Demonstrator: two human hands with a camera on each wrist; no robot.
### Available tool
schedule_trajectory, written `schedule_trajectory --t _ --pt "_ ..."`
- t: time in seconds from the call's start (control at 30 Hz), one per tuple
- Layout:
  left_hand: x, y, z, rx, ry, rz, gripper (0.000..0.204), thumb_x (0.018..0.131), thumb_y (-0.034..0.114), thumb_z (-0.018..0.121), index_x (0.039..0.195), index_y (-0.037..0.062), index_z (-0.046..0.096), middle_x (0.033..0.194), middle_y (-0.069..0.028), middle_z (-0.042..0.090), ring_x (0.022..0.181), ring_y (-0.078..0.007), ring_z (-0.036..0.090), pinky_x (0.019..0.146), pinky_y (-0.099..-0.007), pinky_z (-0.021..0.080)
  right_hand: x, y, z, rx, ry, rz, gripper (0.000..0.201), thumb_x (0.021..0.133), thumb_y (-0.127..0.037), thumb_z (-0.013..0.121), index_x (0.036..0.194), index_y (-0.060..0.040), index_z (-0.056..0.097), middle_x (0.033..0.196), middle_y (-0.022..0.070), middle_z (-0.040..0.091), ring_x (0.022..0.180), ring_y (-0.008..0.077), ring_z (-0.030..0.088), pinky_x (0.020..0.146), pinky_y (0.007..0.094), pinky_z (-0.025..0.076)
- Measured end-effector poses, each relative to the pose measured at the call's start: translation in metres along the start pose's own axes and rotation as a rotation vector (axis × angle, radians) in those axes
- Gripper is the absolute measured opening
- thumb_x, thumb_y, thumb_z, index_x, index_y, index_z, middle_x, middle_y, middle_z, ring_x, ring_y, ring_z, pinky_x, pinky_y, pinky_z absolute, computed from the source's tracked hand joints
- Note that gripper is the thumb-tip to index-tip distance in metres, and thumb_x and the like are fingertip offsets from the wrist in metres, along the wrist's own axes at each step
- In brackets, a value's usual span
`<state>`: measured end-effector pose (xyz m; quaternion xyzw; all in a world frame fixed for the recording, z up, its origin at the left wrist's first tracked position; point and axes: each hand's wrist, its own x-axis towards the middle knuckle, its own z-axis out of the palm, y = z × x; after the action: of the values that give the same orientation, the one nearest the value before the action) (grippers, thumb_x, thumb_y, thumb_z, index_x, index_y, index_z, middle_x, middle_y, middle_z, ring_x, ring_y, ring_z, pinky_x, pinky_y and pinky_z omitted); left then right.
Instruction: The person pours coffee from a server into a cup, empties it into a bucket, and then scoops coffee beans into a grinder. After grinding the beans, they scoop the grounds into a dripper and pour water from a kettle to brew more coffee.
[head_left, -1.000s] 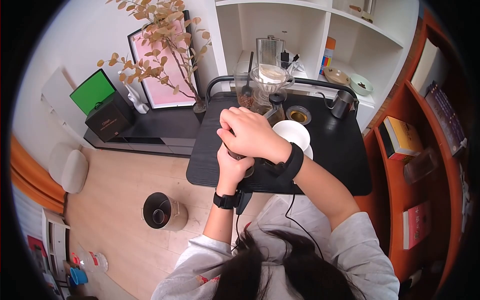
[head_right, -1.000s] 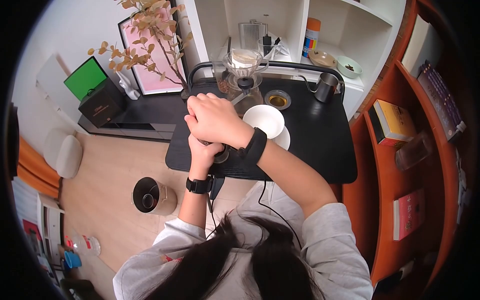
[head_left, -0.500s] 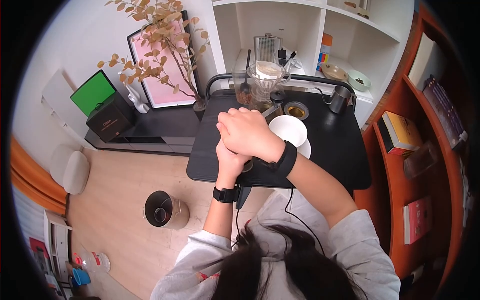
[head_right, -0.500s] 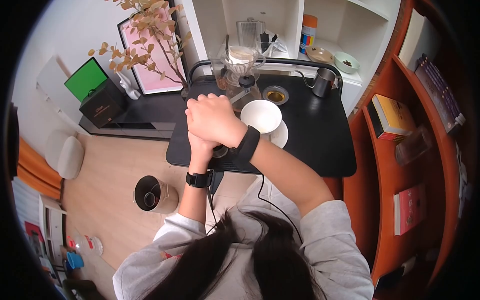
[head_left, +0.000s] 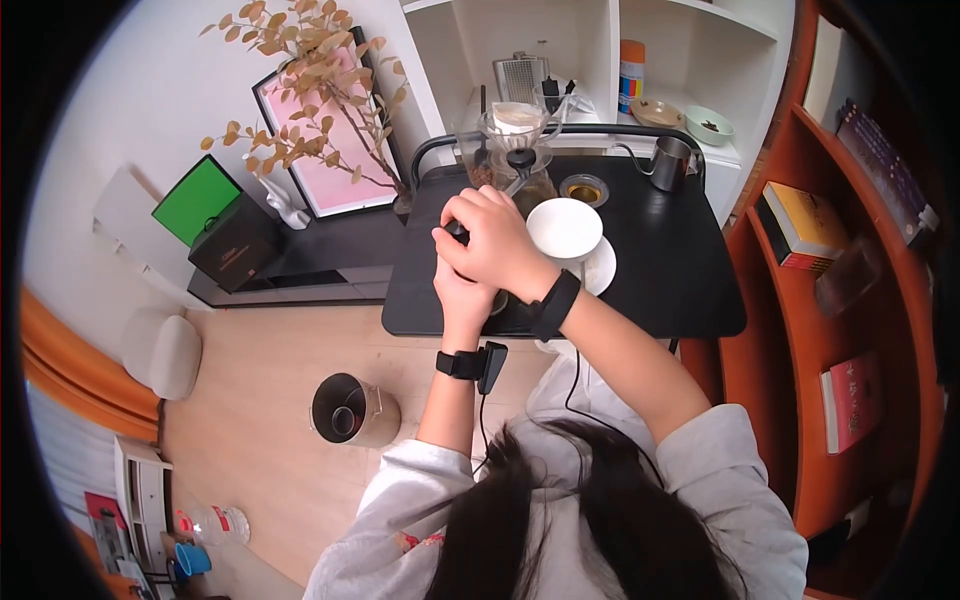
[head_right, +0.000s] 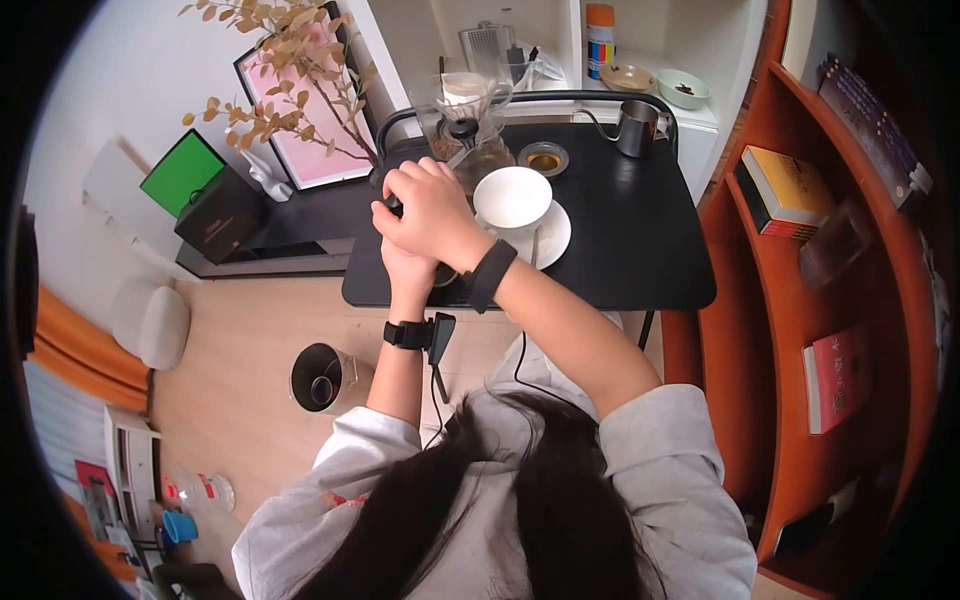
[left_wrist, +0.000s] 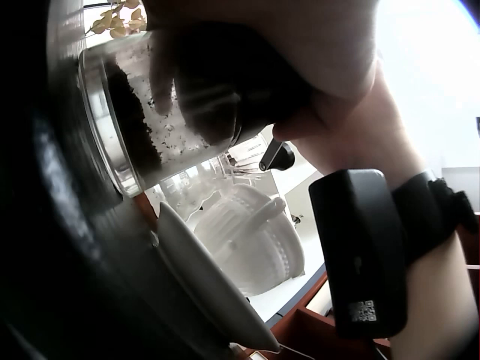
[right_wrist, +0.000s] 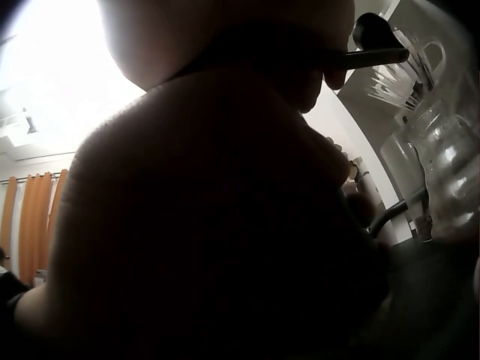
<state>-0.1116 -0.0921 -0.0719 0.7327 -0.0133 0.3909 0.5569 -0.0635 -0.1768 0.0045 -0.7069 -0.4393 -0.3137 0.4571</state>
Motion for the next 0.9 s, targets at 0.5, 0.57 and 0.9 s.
schedule_trajectory --t 0.5,0.57,0.9 --pt "-0.026 0.019 0.021 0.307 0.231 0.027 0.062 0.068 0.026 0.080 0.116 -0.0047 0.054 0.084 -0.0179 0.069 0.078 -0.0365 0.068 0.068 -0.0413 0.053 -0.007 -0.009 -0.028 -0.260 -0.209 -0.106 0.039 0.073 -0.043 0.068 0.068 -0.0064 0.055 0.064 0.0122 0.060 0.069 0.0306 0.062 0.069 0.0395 0.050" --pt "-0.027 0.023 0.022 0.280 0.244 0.044 0.061 0.069 0.026 0.079 0.114 -0.0053 0.054 0.084 -0.0180 0.069 0.077 -0.0363 0.068 0.068 -0.0420 0.053 -0.006 -0.015 -0.033 -0.293 -0.277 -0.045 0.039 0.074 -0.043 0.067 0.067 -0.0059 0.056 0.064 0.0146 0.062 0.070 0.0313 0.064 0.070 0.0398 0.051" --pt "-0.039 0.027 0.003 -0.193 0.128 0.116 0.048 0.069 0.005 0.078 0.110 -0.0031 0.056 0.087 -0.0077 0.068 0.077 -0.0154 0.067 0.070 -0.0281 0.054 -0.021 -0.025 -0.095 -0.131 -0.225 -0.257 0.045 0.075 -0.044 0.072 0.098 -0.0056 0.063 0.103 0.0108 0.060 0.105 0.0295 0.055 0.107 0.0532 0.031"
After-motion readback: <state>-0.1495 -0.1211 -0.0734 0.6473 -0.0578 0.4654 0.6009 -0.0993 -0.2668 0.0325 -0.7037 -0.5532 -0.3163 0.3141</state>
